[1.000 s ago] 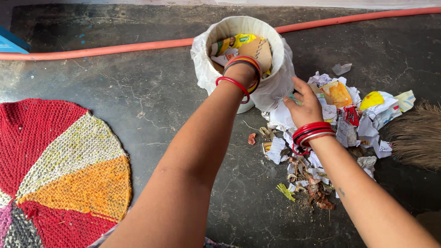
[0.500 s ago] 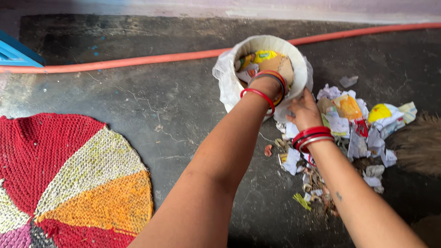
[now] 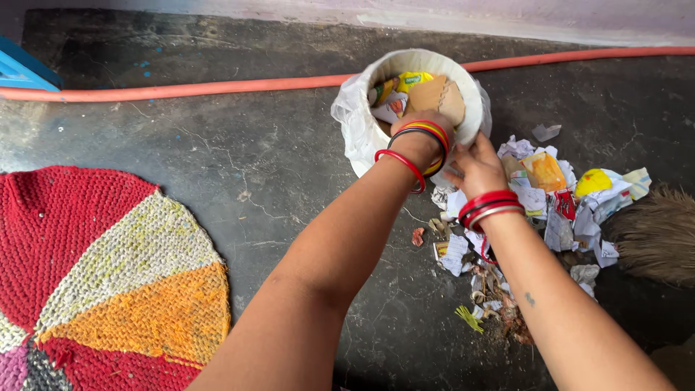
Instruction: The person sits on the floor and sorts a pile of mixed waste by hand, picking up pieces of paper, wrappers, and organic debris and placing them into a white bucket lined with a plastic bag. The person handles items one at a time, occasionally adjusting the pile and pressing items into the bucket.
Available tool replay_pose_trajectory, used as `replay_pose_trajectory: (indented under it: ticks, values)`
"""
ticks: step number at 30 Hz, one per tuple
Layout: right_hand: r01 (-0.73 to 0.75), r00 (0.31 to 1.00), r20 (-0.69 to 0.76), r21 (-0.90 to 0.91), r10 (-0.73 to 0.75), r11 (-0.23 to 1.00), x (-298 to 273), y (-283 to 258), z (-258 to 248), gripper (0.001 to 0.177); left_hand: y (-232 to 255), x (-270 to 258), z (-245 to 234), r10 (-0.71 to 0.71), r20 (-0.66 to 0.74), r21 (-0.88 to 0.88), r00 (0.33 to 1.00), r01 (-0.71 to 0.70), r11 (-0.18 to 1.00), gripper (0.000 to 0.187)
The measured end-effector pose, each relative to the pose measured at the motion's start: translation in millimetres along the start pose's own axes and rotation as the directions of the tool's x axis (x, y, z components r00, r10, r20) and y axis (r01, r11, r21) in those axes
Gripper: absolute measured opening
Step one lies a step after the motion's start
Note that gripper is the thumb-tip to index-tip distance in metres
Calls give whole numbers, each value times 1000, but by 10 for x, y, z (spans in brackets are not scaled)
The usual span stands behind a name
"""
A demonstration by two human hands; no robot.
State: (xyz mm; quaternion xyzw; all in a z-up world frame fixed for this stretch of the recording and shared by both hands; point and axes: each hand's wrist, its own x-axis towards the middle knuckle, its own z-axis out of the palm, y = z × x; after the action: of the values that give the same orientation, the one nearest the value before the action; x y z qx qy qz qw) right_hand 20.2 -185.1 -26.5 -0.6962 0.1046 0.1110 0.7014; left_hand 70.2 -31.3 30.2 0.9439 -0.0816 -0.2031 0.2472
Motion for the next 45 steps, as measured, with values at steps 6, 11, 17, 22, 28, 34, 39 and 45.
replay_pose_trajectory:
  ticks: [6, 11, 17, 22, 28, 34, 39, 45]
  values:
    - [64, 998, 2, -25, -64, 998, 4, -7, -16, 39, 95, -86, 219, -29, -437, -15, 899, 25, 1000, 29]
    - [35, 999, 18, -6, -35, 999, 72, -110, 4, 42, 75, -30, 263, 61, -578, 50, 814, -39, 998, 26]
    - [-3, 997, 75, -2, 3, 1000, 370, -210, -7, 47, 105, 160, 231, 147, -636, 142, 758, -72, 987, 25]
    - [-26, 995, 93, -86, 33, 996, 526, -275, -42, 51, 101, 285, 200, 158, -648, 174, 745, -57, 983, 25]
    - [6, 993, 115, -102, 6, 995, 639, -279, -92, 55, 121, 357, 183, 142, -642, 184, 753, -27, 982, 26]
    - [48, 991, 133, -123, -31, 991, 769, -154, -153, 60, 113, 414, 203, 141, -694, 217, 706, 18, 976, 28]
    - [102, 988, 132, -174, -79, 980, 845, -75, -229, 68, 131, 397, 243, 138, -740, 249, 658, 77, 966, 29]
    - [185, 981, 100, -222, -166, 957, 873, 79, -436, 73, 127, 300, 448, 180, -829, 259, 529, 79, 963, 37]
